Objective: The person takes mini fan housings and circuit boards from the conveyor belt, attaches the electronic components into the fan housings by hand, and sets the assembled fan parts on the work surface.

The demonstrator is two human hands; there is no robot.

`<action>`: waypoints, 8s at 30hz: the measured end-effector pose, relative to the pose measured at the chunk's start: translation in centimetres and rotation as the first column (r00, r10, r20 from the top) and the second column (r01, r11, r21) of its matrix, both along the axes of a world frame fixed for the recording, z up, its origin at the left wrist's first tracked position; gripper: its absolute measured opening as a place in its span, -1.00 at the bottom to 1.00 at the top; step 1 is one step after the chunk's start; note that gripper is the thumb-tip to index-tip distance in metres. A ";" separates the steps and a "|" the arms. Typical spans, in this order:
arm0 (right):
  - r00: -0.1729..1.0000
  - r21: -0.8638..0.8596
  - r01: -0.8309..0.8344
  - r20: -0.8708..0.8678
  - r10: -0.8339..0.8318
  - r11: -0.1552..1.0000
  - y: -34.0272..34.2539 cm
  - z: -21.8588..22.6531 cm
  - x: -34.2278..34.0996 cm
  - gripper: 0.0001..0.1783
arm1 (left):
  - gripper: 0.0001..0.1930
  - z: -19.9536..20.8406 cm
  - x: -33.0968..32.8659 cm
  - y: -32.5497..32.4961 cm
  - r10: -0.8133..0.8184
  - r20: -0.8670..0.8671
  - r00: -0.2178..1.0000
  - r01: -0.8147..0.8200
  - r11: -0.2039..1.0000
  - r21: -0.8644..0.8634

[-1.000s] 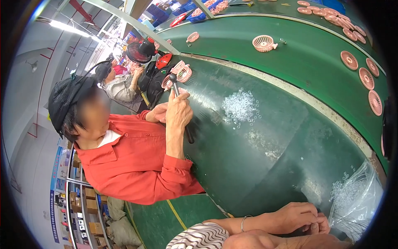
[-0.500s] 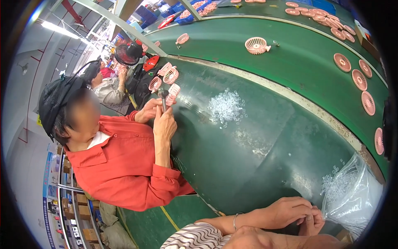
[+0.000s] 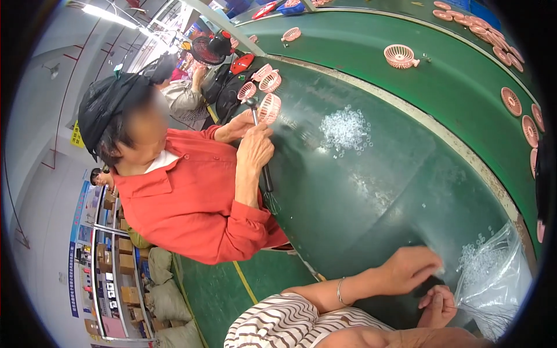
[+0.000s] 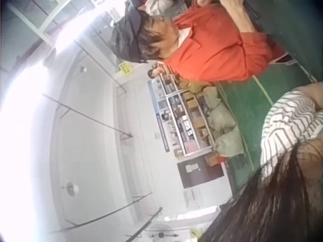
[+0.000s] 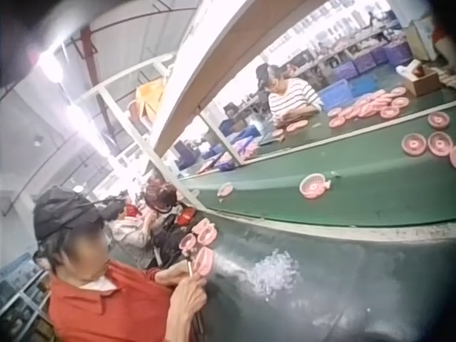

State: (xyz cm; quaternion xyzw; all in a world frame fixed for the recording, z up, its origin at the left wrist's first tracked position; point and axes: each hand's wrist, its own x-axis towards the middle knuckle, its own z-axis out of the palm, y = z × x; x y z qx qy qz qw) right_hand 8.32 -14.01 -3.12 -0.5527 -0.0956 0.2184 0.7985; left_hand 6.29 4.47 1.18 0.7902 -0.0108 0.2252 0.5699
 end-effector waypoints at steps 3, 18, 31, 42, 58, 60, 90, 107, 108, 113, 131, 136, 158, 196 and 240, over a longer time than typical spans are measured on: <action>0.997 -0.051 0.075 -0.025 -0.076 0.996 -0.2 1.0 0.3 -0.89 | -0.82 -1.2 1.8 -0.1 0.216 0.057 0.975 -0.221 0.970 0.104; 0.976 0.147 0.045 -0.216 -0.013 0.988 -0.8 1.4 0.0 -0.85 | -0.70 -0.2 5.2 0.3 0.283 -0.145 0.948 -0.239 0.935 0.263; 0.953 0.099 -0.063 -0.289 0.089 0.993 -1.3 2.2 0.4 -0.84 | -0.66 -3.2 28.1 20.1 0.568 0.369 0.736 -0.635 0.388 0.668; 0.974 0.070 -0.083 -0.205 0.095 0.994 -0.7 2.2 0.8 -0.91 | -0.88 -3.2 32.4 19.2 0.504 0.362 0.784 -0.545 0.280 0.791; 0.995 -0.022 -0.061 -0.077 0.059 0.998 -0.6 2.2 -0.6 -0.85 | -0.74 0.8 0.0 3.2 0.283 0.032 0.959 -0.246 0.767 0.592; 0.997 -0.039 -0.023 -0.077 0.020 0.999 -0.7 2.0 -0.4 -0.84 | -0.73 -1.0 -2.8 3.4 0.330 0.003 0.944 -0.281 0.799 0.532; 0.990 0.017 -0.119 -0.079 0.120 0.993 6.1 2.1 0.4 -0.88 | -0.96 -3.1 6.0 4.9 0.368 0.016 0.930 -0.315 0.771 0.554; 0.990 0.119 0.012 -0.139 0.004 0.993 4.7 1.7 2.0 -0.82 | -0.84 -2.3 7.3 0.4 0.017 -0.011 1.000 -0.012 0.927 0.375; 0.991 0.125 0.003 -0.133 0.013 0.992 4.7 1.5 1.9 -0.81 | -0.84 -2.4 7.1 0.5 0.028 0.005 1.000 -0.028 0.918 0.395; 0.987 0.156 -0.012 -0.155 0.036 0.988 4.6 1.4 1.5 -0.82 | -0.82 -3.0 6.6 0.6 0.018 -0.014 1.000 -0.011 0.918 0.395; 0.992 0.087 -0.019 -0.126 0.029 0.996 4.6 1.8 1.9 -0.82 | -0.77 3.3 -3.3 4.8 0.227 0.102 0.969 -0.246 0.820 0.517; 0.994 0.112 -0.029 -0.102 0.041 0.993 4.5 1.7 1.6 -0.82 | -0.64 2.6 -0.1 7.5 0.317 0.139 0.938 -0.318 0.632 0.706; 0.995 0.025 0.048 -0.090 -0.046 0.999 4.2 0.7 1.4 -0.81 | -0.50 1.6 -2.4 3.6 0.134 -0.278 0.951 0.037 0.844 0.534; 0.973 0.155 0.076 -0.229 -0.039 0.985 4.4 4.2 0.2 -0.81 | -0.63 3.1 -5.5 -2.5 0.218 0.027 0.976 -0.216 0.932 0.290; 0.936 -0.416 -0.279 0.085 0.342 0.866 4.2 5.5 3.5 -0.84 | -0.66 -1.8 -5.0 -2.2 0.220 0.092 0.971 -0.230 0.967 0.112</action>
